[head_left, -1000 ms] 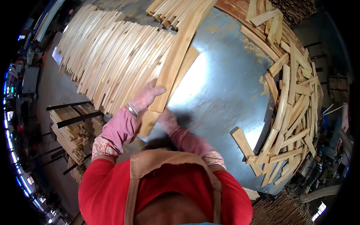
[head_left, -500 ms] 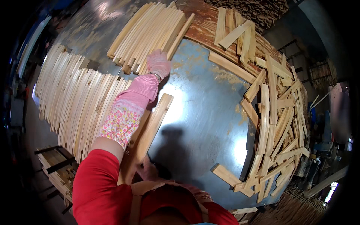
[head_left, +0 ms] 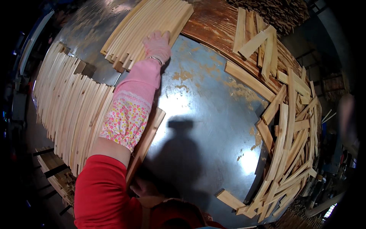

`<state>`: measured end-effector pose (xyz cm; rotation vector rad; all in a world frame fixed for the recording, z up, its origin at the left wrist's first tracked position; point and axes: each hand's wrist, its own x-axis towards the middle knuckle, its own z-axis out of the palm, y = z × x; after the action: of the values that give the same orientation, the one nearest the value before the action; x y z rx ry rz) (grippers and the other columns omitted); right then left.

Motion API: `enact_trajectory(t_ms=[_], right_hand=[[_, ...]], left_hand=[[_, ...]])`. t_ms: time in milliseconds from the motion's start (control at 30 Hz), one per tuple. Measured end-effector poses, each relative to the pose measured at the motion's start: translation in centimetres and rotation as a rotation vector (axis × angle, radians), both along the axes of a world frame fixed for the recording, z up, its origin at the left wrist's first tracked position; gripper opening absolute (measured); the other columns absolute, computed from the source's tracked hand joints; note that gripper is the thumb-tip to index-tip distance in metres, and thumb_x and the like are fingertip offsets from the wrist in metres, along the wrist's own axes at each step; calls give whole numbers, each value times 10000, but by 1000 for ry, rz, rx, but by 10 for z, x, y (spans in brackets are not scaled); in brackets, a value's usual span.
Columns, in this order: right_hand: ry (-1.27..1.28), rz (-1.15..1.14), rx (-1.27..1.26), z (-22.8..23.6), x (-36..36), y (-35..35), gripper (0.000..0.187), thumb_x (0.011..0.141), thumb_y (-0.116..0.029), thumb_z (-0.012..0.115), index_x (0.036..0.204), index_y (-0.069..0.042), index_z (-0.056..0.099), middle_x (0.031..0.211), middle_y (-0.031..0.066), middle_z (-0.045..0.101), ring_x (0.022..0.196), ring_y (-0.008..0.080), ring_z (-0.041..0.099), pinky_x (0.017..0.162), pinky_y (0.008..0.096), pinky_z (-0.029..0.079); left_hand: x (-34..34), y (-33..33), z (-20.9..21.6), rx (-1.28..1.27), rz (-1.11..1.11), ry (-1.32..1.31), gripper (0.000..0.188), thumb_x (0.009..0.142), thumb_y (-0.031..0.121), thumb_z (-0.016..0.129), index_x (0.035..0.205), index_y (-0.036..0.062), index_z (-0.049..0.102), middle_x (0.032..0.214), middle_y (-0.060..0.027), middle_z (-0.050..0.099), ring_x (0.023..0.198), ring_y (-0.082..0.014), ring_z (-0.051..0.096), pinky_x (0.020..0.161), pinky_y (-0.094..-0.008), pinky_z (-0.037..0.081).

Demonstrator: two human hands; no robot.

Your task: The person sorts and stacks thin wooden planks on a metal workbench. They pick up planks from a scattered pile, align them, and place them into a neat stack, occasionally moving the stack to a nearby rack.

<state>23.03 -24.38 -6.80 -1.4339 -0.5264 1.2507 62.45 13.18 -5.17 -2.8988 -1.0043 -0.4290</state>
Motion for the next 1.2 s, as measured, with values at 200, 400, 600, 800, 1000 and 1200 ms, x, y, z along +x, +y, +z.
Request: enact_trajectory(t_ms=[200, 400, 600, 800, 1000, 1200], right_hand=[[66, -4, 1, -12, 22, 16, 607, 1009, -342, 740, 1512, -111, 490, 1107, 217, 758, 1015, 387, 756, 892, 461, 596], [92, 1, 18, -21, 18, 32, 521, 1011, -324, 746, 1437, -88, 562, 1126, 205, 760, 1029, 368, 756, 907, 443, 592], [30, -62, 107, -9, -7, 42, 441, 1012, -306, 752, 1362, -65, 633, 1146, 193, 761, 1043, 349, 756, 922, 425, 588], [-295, 50, 129, -16, -20, 25, 282, 991, -301, 690, 1100, -51, 761, 1082, 199, 736, 1004, 393, 704, 892, 456, 555], [-94, 32, -222, 12, -12, -4, 559, 1011, -192, 693, 1510, -8, 520, 1301, 127, 700, 1197, 241, 654, 1062, 347, 515], [487, -515, -200, -27, -46, 34, 816, 1008, -123, 695, 1681, 0, 251, 1293, 169, 659, 1037, 235, 671, 895, 382, 582]], left_hand=[[16, 118, -9, 66, 49, 10, 432, 978, 246, 631, 1408, 287, 609, 1347, -108, 618, 1350, -345, 572, 1127, -544, 409], [-6, 145, 6, 12, 65, 176, 466, 1006, 289, 640, 1471, 303, 627, 1370, -141, 627, 1370, -349, 581, 1112, -490, 475], [-147, 11, 66, -235, -534, -99, 409, 1010, 335, 670, 1311, 60, 692, 1286, -189, 633, 1279, -404, 603, 1100, -500, 483], [-401, -196, 85, -348, -758, 3, 387, 893, 241, 719, 1262, 129, 690, 1364, -137, 611, 1330, -394, 553, 1191, -615, 367], [-489, -224, 84, -252, -546, 253, 483, 914, 191, 702, 1385, 114, 634, 1481, -179, 550, 1432, -391, 476, 1270, -584, 288], [-537, -222, 53, -308, -365, 263, 653, 916, 52, 665, 1551, 77, 514, 1611, -245, 459, 1512, -435, 420, 1312, -568, 258]])
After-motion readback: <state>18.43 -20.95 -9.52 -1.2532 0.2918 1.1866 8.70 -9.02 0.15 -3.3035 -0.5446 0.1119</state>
